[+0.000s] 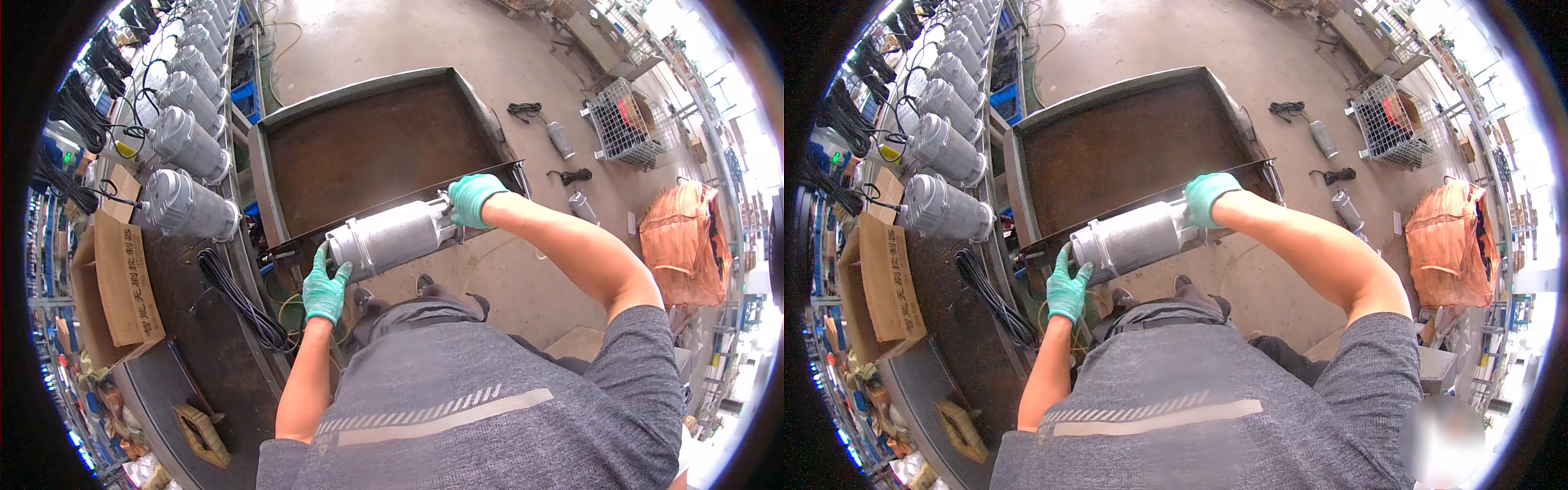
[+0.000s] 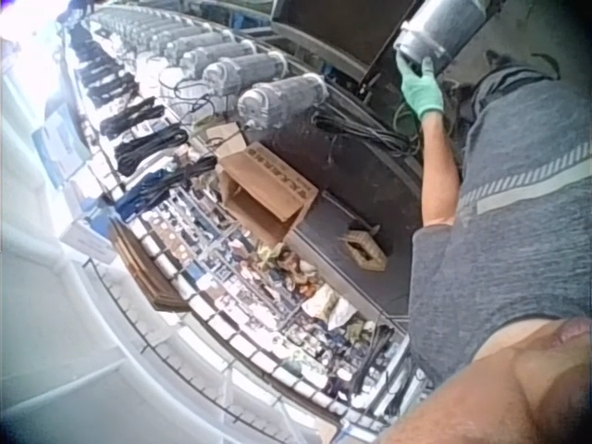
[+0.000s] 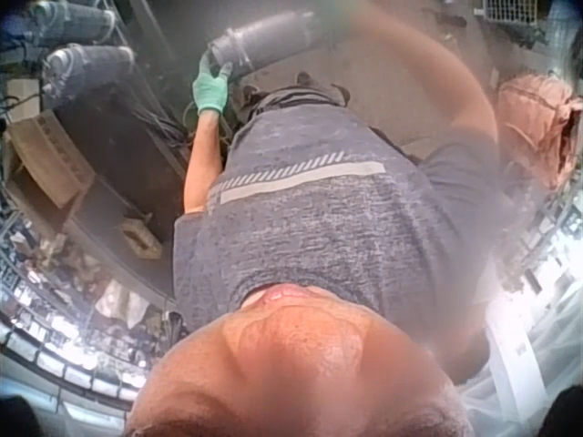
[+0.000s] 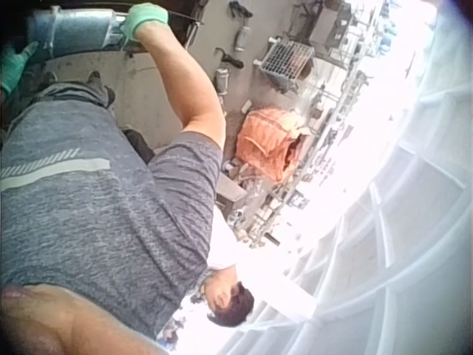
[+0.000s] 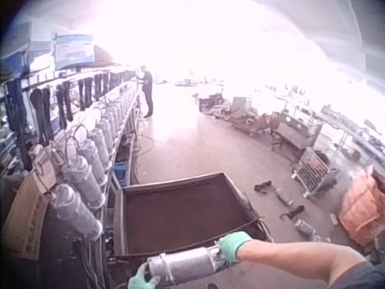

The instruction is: The person tests pump motors for leaks by submerging them in a tank of water while they are powered, then removes them and places them on an assembly line.

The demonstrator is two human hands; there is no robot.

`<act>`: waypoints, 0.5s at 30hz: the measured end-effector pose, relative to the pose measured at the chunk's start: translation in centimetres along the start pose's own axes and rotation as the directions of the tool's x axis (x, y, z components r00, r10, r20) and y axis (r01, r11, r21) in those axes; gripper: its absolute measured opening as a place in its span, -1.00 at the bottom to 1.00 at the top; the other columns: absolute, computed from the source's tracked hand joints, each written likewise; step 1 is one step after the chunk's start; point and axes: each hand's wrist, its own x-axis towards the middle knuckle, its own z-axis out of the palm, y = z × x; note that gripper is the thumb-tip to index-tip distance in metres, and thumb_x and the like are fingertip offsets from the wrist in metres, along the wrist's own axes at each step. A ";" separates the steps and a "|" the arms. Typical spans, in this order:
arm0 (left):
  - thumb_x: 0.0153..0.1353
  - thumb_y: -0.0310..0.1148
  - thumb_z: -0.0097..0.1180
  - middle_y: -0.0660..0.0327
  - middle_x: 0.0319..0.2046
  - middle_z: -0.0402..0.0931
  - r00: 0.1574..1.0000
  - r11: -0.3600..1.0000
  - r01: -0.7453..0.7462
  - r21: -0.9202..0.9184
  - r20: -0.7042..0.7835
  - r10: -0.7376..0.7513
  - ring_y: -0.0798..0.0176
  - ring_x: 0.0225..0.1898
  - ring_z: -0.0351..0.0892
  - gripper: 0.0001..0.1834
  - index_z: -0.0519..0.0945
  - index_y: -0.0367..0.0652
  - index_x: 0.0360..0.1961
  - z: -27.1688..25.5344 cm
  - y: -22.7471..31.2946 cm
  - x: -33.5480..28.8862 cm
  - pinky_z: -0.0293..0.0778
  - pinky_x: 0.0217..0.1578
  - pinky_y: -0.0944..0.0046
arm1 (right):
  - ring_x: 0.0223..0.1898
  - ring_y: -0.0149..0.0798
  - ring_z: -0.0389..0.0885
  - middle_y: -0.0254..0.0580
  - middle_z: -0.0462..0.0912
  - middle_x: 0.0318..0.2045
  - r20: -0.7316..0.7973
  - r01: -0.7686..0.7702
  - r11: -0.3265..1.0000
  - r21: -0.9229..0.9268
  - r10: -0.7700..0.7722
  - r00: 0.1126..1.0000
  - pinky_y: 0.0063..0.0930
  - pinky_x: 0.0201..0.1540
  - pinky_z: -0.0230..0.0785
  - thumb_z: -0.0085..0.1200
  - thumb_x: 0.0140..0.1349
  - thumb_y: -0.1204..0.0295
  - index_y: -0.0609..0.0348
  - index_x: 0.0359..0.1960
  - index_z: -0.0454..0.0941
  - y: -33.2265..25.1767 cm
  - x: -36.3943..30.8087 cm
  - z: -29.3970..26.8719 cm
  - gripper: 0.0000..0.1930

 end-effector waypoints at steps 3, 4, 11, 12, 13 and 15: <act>0.24 -0.09 0.42 -0.08 0.05 0.71 1.000 1.000 -0.003 -0.015 -0.002 0.003 -0.18 0.04 0.71 -0.17 0.33 0.19 0.50 0.1 -0.6 0.0 0.58 0.06 -0.08 | -0.02 0.02 0.77 -0.12 0.81 -0.12 -0.195 0.165 0.978 -0.129 -0.188 0.963 -0.11 -0.01 0.62 0.10 0.40 0.22 -0.05 -0.09 0.79 0.5 1.1 0.7 -0.75; 0.24 -0.09 0.43 -0.07 0.05 0.71 1.000 1.000 -0.004 -0.028 -0.001 0.004 -0.18 0.04 0.71 -0.17 0.33 0.19 0.50 0.2 -0.9 0.1 0.58 0.06 -0.08 | -0.06 0.01 0.78 -0.12 0.81 -0.20 -0.219 0.272 0.921 -0.277 -0.336 0.916 -0.13 -0.05 0.63 0.05 0.41 0.37 -0.07 -0.07 0.74 1.0 0.4 0.7 -0.79; 0.25 -0.10 0.42 -0.06 0.04 0.71 1.000 0.999 -0.008 -0.039 0.001 0.008 -0.16 0.05 0.72 -0.19 0.34 0.17 0.50 -0.3 0.3 -0.2 0.58 0.06 -0.06 | 0.03 0.01 0.73 -0.02 0.72 0.02 -0.112 0.337 0.937 -0.093 -0.346 0.931 -0.19 0.05 0.60 0.19 0.26 0.38 -0.02 0.01 0.73 1.1 -0.5 -0.8 -0.71; 0.25 -0.10 0.42 -0.06 0.04 0.71 1.000 0.999 -0.007 -0.039 0.000 0.007 -0.16 0.05 0.72 -0.19 0.34 0.17 0.50 -0.2 0.1 -0.2 0.58 0.06 -0.06 | 0.04 0.05 0.72 0.02 0.69 0.04 -0.136 0.416 0.907 -0.067 -0.422 0.896 -0.19 0.07 0.59 0.23 0.21 0.41 -0.01 0.02 0.74 1.2 -0.4 -0.9 -0.69; 0.26 -0.12 0.41 -0.06 0.04 0.71 1.000 0.999 -0.006 -0.034 -0.001 0.006 -0.15 0.05 0.72 -0.19 0.34 0.16 0.49 0.1 -0.4 -0.2 0.58 0.06 -0.05 | 0.02 0.12 0.71 0.09 0.67 0.02 -0.068 0.439 0.884 -0.159 -0.453 0.889 -0.19 0.08 0.59 0.25 0.17 0.49 0.11 0.02 0.72 1.1 -0.4 -1.0 -0.66; 0.26 -0.13 0.41 -0.06 0.04 0.71 1.000 1.000 -0.007 -0.029 -0.001 0.007 -0.15 0.05 0.72 -0.20 0.35 0.15 0.49 0.0 -0.2 -0.1 0.58 0.07 -0.05 | 0.02 0.14 0.70 0.12 0.67 0.02 -0.053 0.437 0.866 -0.244 -0.461 0.886 -0.18 0.09 0.59 0.25 0.17 0.50 0.17 0.00 0.71 1.0 0.7 0.3 -0.67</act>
